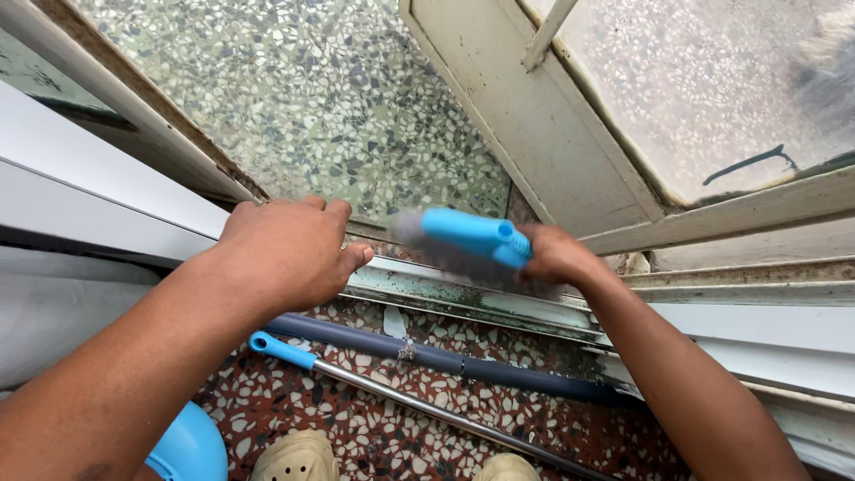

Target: The person sweeps dirt and debris from a tiled floor and a sliding door track into a blue dustpan using a small broom and a brush, then uses their hands to pick out remaining debris from the track.

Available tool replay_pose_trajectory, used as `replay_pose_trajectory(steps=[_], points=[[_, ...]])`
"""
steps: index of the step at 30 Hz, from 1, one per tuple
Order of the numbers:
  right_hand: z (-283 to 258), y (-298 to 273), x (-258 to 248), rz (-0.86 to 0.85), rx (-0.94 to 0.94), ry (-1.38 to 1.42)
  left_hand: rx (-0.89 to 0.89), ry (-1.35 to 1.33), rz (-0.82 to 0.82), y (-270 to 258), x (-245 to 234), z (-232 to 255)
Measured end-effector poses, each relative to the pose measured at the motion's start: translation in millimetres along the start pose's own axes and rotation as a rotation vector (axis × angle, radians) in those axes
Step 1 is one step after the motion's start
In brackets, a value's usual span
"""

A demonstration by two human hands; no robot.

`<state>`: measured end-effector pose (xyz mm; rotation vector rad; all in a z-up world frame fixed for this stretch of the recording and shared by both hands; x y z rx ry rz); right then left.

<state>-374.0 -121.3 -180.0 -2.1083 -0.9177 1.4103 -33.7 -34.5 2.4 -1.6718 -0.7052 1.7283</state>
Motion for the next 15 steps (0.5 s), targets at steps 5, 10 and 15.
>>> replay_pose_trajectory(steps=[5, 10, 15], points=[[40.6, -2.1, -1.2, 0.216, -0.014, -0.272, -0.006, -0.021, -0.012, -6.2, -4.0, 0.1], [40.2, -6.3, 1.7, 0.363, 0.044, -0.201, -0.016, -0.015, -0.011, -7.1, -1.4, -7.0], [19.1, -30.5, -17.0, 0.370, 0.099, -0.038, -0.065, -0.021, 0.009, 3.9, -3.2, -14.4]])
Point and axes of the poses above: each hand's wrist, its own y-axis towards the middle knuckle, its own x-axis out of the palm, z = x × y, the point moved 6 cm from there along y, towards the middle knuckle, and after that the axes turned 10 degrees about -z, right-handed, at the moved point
